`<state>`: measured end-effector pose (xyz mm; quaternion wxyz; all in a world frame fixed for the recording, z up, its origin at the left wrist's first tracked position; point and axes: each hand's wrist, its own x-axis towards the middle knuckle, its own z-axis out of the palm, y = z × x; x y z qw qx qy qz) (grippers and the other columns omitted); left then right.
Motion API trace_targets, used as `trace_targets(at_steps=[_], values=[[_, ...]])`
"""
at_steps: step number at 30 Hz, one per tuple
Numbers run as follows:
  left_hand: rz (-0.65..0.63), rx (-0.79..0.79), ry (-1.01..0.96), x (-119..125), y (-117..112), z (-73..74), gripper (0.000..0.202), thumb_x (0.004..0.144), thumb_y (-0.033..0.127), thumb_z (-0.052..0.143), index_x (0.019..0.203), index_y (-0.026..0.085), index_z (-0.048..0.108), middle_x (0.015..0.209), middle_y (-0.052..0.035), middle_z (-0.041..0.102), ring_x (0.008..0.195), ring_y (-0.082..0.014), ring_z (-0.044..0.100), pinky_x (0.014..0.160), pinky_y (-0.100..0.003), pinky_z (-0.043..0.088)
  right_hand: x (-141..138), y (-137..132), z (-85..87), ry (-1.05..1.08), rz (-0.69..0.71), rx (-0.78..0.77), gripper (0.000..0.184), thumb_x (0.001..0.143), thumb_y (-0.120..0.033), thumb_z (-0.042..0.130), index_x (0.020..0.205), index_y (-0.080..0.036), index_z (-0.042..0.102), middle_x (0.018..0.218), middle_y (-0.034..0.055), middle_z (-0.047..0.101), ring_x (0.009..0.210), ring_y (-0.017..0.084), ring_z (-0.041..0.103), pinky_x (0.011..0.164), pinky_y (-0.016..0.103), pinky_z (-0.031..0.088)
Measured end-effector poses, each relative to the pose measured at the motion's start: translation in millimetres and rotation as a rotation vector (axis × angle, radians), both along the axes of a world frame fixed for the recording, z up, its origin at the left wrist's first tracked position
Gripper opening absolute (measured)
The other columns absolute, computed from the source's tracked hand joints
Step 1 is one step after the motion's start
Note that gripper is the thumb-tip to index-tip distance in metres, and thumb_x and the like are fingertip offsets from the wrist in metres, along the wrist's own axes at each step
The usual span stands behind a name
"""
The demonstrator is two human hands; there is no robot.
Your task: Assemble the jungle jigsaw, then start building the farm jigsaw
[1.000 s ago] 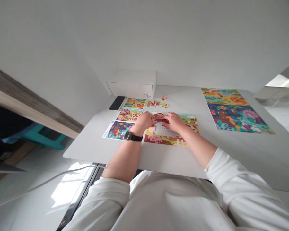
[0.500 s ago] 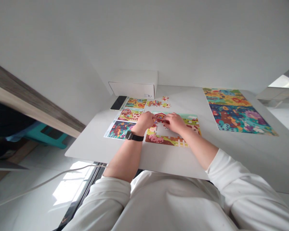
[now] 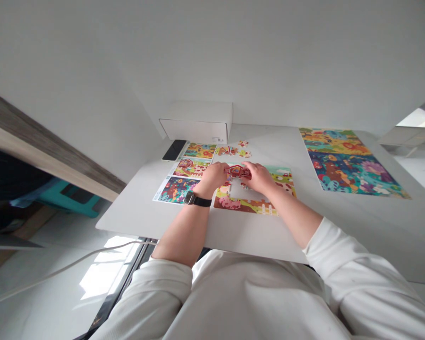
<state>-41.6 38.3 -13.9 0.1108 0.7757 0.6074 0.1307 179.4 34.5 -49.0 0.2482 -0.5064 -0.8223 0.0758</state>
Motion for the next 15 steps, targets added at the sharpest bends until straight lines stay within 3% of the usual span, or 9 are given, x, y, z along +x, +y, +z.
trace_targets(at_steps=[4, 8, 12, 15], values=[[0.039, -0.04, -0.258, 1.1, 2.3, 2.0, 0.035, 0.101, 0.029, 0.06, 0.131, 0.019, 0.076, 0.125, -0.0115, 0.08, 0.111, -0.0254, 0.075, 0.099, -0.033, 0.056, 0.4, -2.5, 3.9, 0.076, 0.044, 0.083, 0.063, 0.091, -0.021, 0.075, 0.151, -0.019, 0.058, 0.134, 0.0148, 0.076, 0.122, 0.035, 0.069, 0.111, 0.05, 0.053], [0.029, -0.136, -0.517, 0.7, 7.7, 2.6, 0.032, 0.098, 0.029, 0.066, 0.125, 0.018, 0.076, 0.104, -0.007, 0.083, 0.093, -0.0205, 0.077, 0.082, -0.028, 0.056, -0.9, -7.2, 9.1, 0.126, 0.107, 0.137, 0.061, 0.094, -0.02, 0.07, 0.153, -0.023, 0.056, 0.14, 0.0131, 0.073, 0.128, 0.035, 0.066, 0.115, 0.052, 0.051], [0.063, -0.07, -0.543, -3.0, 10.8, 5.2, 0.022, 0.094, 0.024, 0.069, 0.113, 0.019, 0.078, 0.092, -0.0047, 0.081, 0.086, -0.0185, 0.075, 0.077, -0.026, 0.053, 1.2, -7.9, 11.7, 0.184, 0.113, 0.149, 0.058, 0.098, -0.023, 0.065, 0.154, -0.025, 0.053, 0.144, 0.013, 0.07, 0.129, 0.033, 0.066, 0.116, 0.05, 0.051], [0.127, -0.015, -0.517, -6.7, 10.2, 9.5, 0.021, 0.095, 0.024, 0.068, 0.112, 0.019, 0.078, 0.091, -0.0046, 0.08, 0.082, -0.0179, 0.073, 0.075, -0.026, 0.051, 6.7, -2.5, 8.1, 0.285, 0.025, 0.163, 0.052, 0.103, -0.023, 0.054, 0.155, -0.024, 0.052, 0.14, 0.0141, 0.07, 0.12, 0.029, 0.069, 0.11, 0.046, 0.055]])
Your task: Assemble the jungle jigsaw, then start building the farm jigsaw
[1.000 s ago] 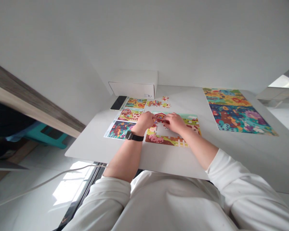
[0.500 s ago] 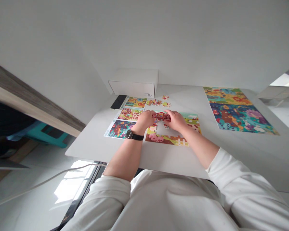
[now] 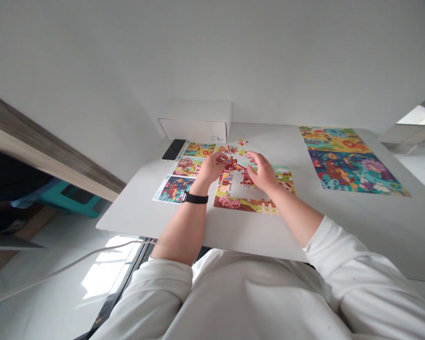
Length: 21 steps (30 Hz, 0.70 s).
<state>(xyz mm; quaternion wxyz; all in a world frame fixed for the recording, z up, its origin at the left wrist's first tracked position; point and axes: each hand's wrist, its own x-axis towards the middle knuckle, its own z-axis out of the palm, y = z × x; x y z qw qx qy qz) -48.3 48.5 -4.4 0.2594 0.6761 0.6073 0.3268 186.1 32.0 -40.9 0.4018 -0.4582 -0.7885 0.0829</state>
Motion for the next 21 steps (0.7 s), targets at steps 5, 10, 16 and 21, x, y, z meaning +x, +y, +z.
trace_targets(at_steps=[5, 10, 16, 21], values=[[0.017, 0.001, 0.012, -1.9, -2.1, 2.6, 0.021, 0.094, 0.026, 0.068, 0.112, 0.02, 0.078, 0.092, -0.0048, 0.081, 0.084, -0.0186, 0.073, 0.075, -0.026, 0.05, 8.5, 13.3, -12.6, 0.116, -0.096, -0.055, 0.051, 0.104, -0.023, 0.045, 0.154, -0.022, 0.051, 0.133, 0.0151, 0.073, 0.107, 0.028, 0.071, 0.102, 0.046, 0.058], [-0.021, -0.002, -0.001, -0.8, -3.6, 1.9, 0.021, 0.092, 0.028, 0.069, 0.109, 0.02, 0.079, 0.089, -0.0043, 0.08, 0.08, -0.0188, 0.071, 0.072, -0.027, 0.048, 10.0, 18.7, -19.8, 0.181, -0.091, -0.016, 0.041, 0.104, -0.026, 0.046, 0.142, -0.024, 0.059, 0.12, 0.0125, 0.078, 0.102, 0.028, 0.073, 0.099, 0.047, 0.06], [-0.04, -0.012, -0.039, -0.9, -3.1, -1.4, 0.021, 0.092, 0.029, 0.069, 0.108, 0.02, 0.079, 0.088, -0.0045, 0.079, 0.081, -0.0185, 0.071, 0.071, -0.027, 0.048, 9.5, 16.5, -18.8, 0.177, -0.086, -0.024, 0.036, 0.105, -0.027, 0.046, 0.137, -0.025, 0.062, 0.114, 0.0114, 0.08, 0.101, 0.028, 0.075, 0.097, 0.047, 0.061], [-0.053, -0.031, -0.028, 0.2, -2.6, -3.1, 0.021, 0.092, 0.029, 0.069, 0.108, 0.02, 0.08, 0.086, -0.0042, 0.079, 0.079, -0.0183, 0.07, 0.071, -0.027, 0.047, 8.3, 12.0, -15.0, 0.152, -0.086, -0.075, 0.034, 0.105, -0.024, 0.045, 0.133, -0.025, 0.065, 0.108, 0.0087, 0.082, 0.098, 0.026, 0.077, 0.095, 0.044, 0.06]])
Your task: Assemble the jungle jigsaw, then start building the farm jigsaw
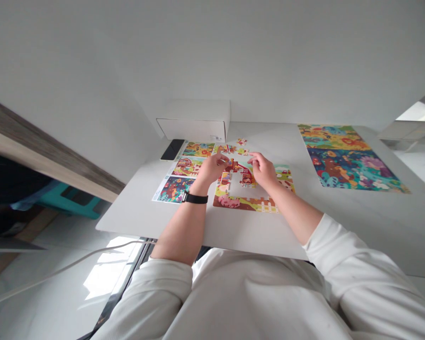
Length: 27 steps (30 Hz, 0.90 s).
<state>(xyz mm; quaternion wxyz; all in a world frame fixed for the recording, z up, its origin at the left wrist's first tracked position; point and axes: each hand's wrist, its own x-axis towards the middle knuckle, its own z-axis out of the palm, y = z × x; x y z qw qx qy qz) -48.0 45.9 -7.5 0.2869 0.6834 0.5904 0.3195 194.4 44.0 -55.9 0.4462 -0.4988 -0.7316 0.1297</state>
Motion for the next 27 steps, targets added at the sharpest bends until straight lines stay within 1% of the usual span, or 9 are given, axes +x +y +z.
trace_targets(at_steps=[6, 10, 14, 18, 22, 24, 27], values=[[-0.019, -0.028, 0.02, 2.5, -2.3, 2.0, 0.021, 0.092, 0.028, 0.068, 0.105, 0.019, 0.081, 0.082, -0.0041, 0.077, 0.075, -0.0174, 0.068, 0.068, -0.027, 0.045, -1.7, -2.5, 2.2, 0.007, 0.007, -0.024, 0.034, 0.104, -0.023, 0.046, 0.129, -0.025, 0.069, 0.106, 0.0078, 0.083, 0.096, 0.027, 0.077, 0.095, 0.043, 0.06], [-0.037, -0.056, 0.046, 3.3, -2.0, 0.5, 0.02, 0.09, 0.03, 0.071, 0.103, 0.019, 0.082, 0.081, -0.0037, 0.077, 0.073, -0.0173, 0.066, 0.066, -0.027, 0.044, -1.9, -3.1, 2.3, -0.008, 0.0, -0.043, 0.033, 0.104, -0.022, 0.047, 0.127, -0.025, 0.069, 0.107, 0.008, 0.083, 0.096, 0.026, 0.077, 0.095, 0.042, 0.06], [-0.099, -0.103, 0.088, 3.5, -1.2, -3.5, 0.017, 0.087, 0.032, 0.075, 0.095, 0.019, 0.082, 0.079, -0.0031, 0.077, 0.073, -0.0173, 0.067, 0.065, -0.026, 0.044, -1.7, -3.6, 2.4, -0.023, 0.0, -0.07, 0.034, 0.103, -0.021, 0.047, 0.129, -0.025, 0.069, 0.108, 0.0073, 0.083, 0.096, 0.025, 0.077, 0.093, 0.04, 0.06], [-0.163, -0.125, 0.133, 4.1, -2.0, -5.7, 0.014, 0.085, 0.029, 0.075, 0.091, 0.019, 0.082, 0.081, -0.0031, 0.079, 0.075, -0.017, 0.069, 0.066, -0.026, 0.046, -1.9, -3.3, 2.4, -0.02, 0.003, -0.072, 0.036, 0.1, -0.018, 0.048, 0.127, -0.025, 0.07, 0.106, 0.0067, 0.084, 0.095, 0.025, 0.077, 0.092, 0.04, 0.059], [-0.19, -0.158, 0.194, 6.1, -3.2, -5.3, 0.014, 0.084, 0.029, 0.074, 0.089, 0.018, 0.082, 0.075, -0.0023, 0.078, 0.068, -0.016, 0.067, 0.063, -0.026, 0.044, -2.6, -3.7, 2.6, -0.022, 0.009, -0.067, 0.036, 0.098, -0.017, 0.05, 0.126, -0.025, 0.071, 0.105, 0.0063, 0.084, 0.094, 0.025, 0.078, 0.091, 0.039, 0.059], [-0.19, -0.149, 0.234, 8.3, -4.4, -4.4, 0.014, 0.084, 0.029, 0.074, 0.088, 0.019, 0.083, 0.074, -0.0023, 0.077, 0.067, -0.016, 0.067, 0.063, -0.026, 0.044, -3.1, -4.2, 2.9, -0.032, 0.011, -0.072, 0.035, 0.098, -0.017, 0.051, 0.126, -0.025, 0.071, 0.105, 0.0062, 0.084, 0.093, 0.024, 0.077, 0.091, 0.038, 0.059], [-0.164, -0.111, 0.302, 13.2, -7.7, -2.8, 0.013, 0.084, 0.029, 0.076, 0.088, 0.019, 0.083, 0.077, -0.0031, 0.079, 0.07, -0.0171, 0.068, 0.066, -0.026, 0.045, -3.8, -5.0, 3.4, -0.049, 0.011, -0.08, 0.035, 0.097, -0.017, 0.052, 0.126, -0.025, 0.072, 0.104, 0.0056, 0.084, 0.09, 0.024, 0.077, 0.09, 0.037, 0.058]])
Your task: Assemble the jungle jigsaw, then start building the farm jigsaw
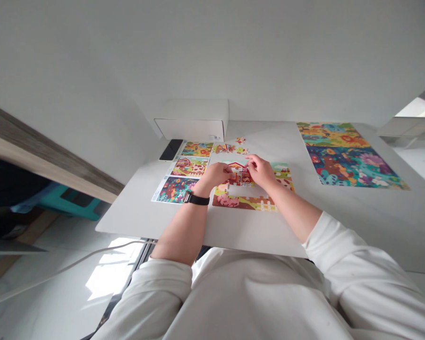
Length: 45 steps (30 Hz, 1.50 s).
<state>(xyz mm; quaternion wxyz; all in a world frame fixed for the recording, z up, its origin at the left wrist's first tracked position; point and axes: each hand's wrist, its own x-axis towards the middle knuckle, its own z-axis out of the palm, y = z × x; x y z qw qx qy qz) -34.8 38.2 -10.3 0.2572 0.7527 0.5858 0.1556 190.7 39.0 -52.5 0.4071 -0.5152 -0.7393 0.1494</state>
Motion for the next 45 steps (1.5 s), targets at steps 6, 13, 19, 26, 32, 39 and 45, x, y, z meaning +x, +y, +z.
trace_targets(at_steps=[6, 13, 19, 26, 32, 39, 45], values=[[0.025, 0.047, 0.081, 10.1, -7.1, 1.4, 0.015, 0.088, 0.026, 0.071, 0.092, 0.02, 0.084, 0.086, -0.0065, 0.082, 0.081, -0.021, 0.072, 0.076, -0.028, 0.05, -1.4, -3.0, 1.8, -0.025, 0.025, -0.006, 0.036, 0.097, -0.017, 0.053, 0.126, -0.025, 0.072, 0.1, 0.0047, 0.083, 0.089, 0.024, 0.076, 0.088, 0.036, 0.057], [0.02, 0.066, 0.111, 11.4, -8.4, 1.4, 0.017, 0.089, 0.029, 0.071, 0.095, 0.02, 0.084, 0.093, -0.0091, 0.083, 0.086, -0.0244, 0.073, 0.077, -0.03, 0.051, -6.1, -8.2, 6.4, -0.105, 0.192, -0.012, 0.031, 0.095, -0.015, 0.06, 0.122, -0.024, 0.072, 0.112, 0.007, 0.082, 0.099, 0.025, 0.075, 0.09, 0.037, 0.057], [0.024, 0.066, 0.113, 10.1, -7.5, -0.9, 0.019, 0.088, 0.03, 0.071, 0.096, 0.02, 0.085, 0.093, -0.0108, 0.083, 0.088, -0.0257, 0.073, 0.077, -0.031, 0.051, -6.0, -8.6, 9.2, -0.36, 0.403, 0.009, 0.024, 0.081, -0.027, 0.085, 0.1, -0.022, 0.072, 0.108, 0.0096, 0.078, 0.102, 0.029, 0.071, 0.094, 0.04, 0.054], [0.011, 0.071, 0.103, 10.3, -8.0, -1.3, 0.018, 0.089, 0.03, 0.071, 0.095, 0.02, 0.084, 0.095, -0.011, 0.083, 0.088, -0.0254, 0.073, 0.077, -0.031, 0.05, -3.4, -4.8, 5.6, -0.363, 0.46, 0.008, 0.022, 0.085, -0.025, 0.084, 0.106, -0.022, 0.077, 0.111, 0.0091, 0.079, 0.105, 0.028, 0.071, 0.1, 0.041, 0.051], [0.102, 0.119, 0.062, -11.7, -0.6, 6.5, 0.02, 0.093, 0.032, 0.069, 0.101, 0.02, 0.083, 0.099, -0.0087, 0.082, 0.091, -0.0232, 0.071, 0.078, -0.03, 0.048, -3.5, -4.3, 3.0, -0.364, 0.471, 0.016, 0.017, 0.087, -0.024, 0.084, 0.103, -0.025, 0.082, 0.108, 0.0072, 0.081, 0.106, 0.028, 0.072, 0.103, 0.043, 0.05], [0.119, 0.028, 0.156, -26.7, 5.2, 4.2, 0.03, 0.086, 0.039, 0.081, 0.111, 0.022, 0.08, 0.105, -0.0077, 0.081, 0.091, -0.0239, 0.071, 0.077, -0.029, 0.049, -4.0, -4.4, 3.0, -0.394, 0.459, 0.019, 0.015, 0.088, -0.026, 0.083, 0.103, -0.025, 0.083, 0.107, 0.0075, 0.078, 0.102, 0.027, 0.071, 0.099, 0.042, 0.051], [0.053, -0.007, 0.222, -19.4, -2.0, 4.2, 0.039, 0.084, 0.037, 0.084, 0.119, 0.022, 0.075, 0.105, -0.0088, 0.079, 0.093, -0.0258, 0.072, 0.078, -0.03, 0.049, -3.5, -5.4, 5.1, -0.435, 0.468, 0.018, 0.01, 0.09, -0.027, 0.081, 0.1, -0.024, 0.084, 0.108, 0.0085, 0.077, 0.103, 0.027, 0.07, 0.098, 0.041, 0.051]])
